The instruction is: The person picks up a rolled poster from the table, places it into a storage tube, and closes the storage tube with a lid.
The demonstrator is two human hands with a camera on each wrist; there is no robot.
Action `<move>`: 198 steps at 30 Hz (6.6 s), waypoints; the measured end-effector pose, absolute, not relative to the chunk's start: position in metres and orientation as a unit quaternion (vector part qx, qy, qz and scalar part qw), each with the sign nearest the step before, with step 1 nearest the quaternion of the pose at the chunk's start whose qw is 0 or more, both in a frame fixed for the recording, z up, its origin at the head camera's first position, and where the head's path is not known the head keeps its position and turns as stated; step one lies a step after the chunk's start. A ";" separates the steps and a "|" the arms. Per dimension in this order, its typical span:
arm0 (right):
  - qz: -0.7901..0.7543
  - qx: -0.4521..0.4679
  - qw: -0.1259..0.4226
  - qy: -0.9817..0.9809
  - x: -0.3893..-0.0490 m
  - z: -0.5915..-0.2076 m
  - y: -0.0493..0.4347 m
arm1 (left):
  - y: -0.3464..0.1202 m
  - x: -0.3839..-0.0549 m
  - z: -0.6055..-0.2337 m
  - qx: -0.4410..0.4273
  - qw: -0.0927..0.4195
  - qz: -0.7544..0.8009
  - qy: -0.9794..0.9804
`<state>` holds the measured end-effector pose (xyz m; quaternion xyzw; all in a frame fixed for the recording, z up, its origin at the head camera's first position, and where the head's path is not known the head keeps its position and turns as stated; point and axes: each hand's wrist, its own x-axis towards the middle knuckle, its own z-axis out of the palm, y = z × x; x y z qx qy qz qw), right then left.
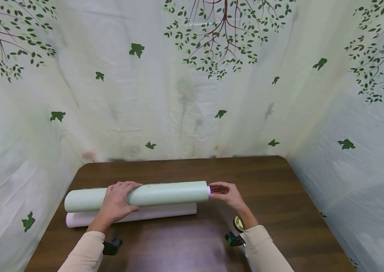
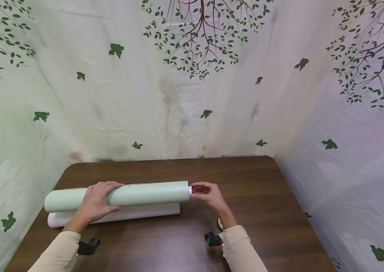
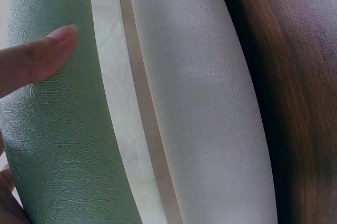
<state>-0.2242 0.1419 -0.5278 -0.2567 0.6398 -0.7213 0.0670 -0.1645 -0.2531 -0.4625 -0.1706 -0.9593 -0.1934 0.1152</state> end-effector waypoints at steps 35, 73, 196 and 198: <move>-0.678 -0.187 0.063 0.708 -0.212 -0.519 0.155 | -0.251 -0.164 -0.466 -0.166 0.116 -0.191 -0.961; -0.331 -0.235 0.140 0.903 -0.193 -0.571 0.255 | -0.258 -0.161 -0.469 -0.168 0.126 -0.193 -0.958; -0.654 -0.227 0.090 0.716 -0.215 -0.504 0.173 | -0.238 -0.152 -0.463 -0.175 0.128 -0.195 -0.957; -0.661 -0.229 0.084 0.710 -0.216 -0.503 0.169 | -0.238 -0.152 -0.464 -0.173 0.129 -0.196 -0.956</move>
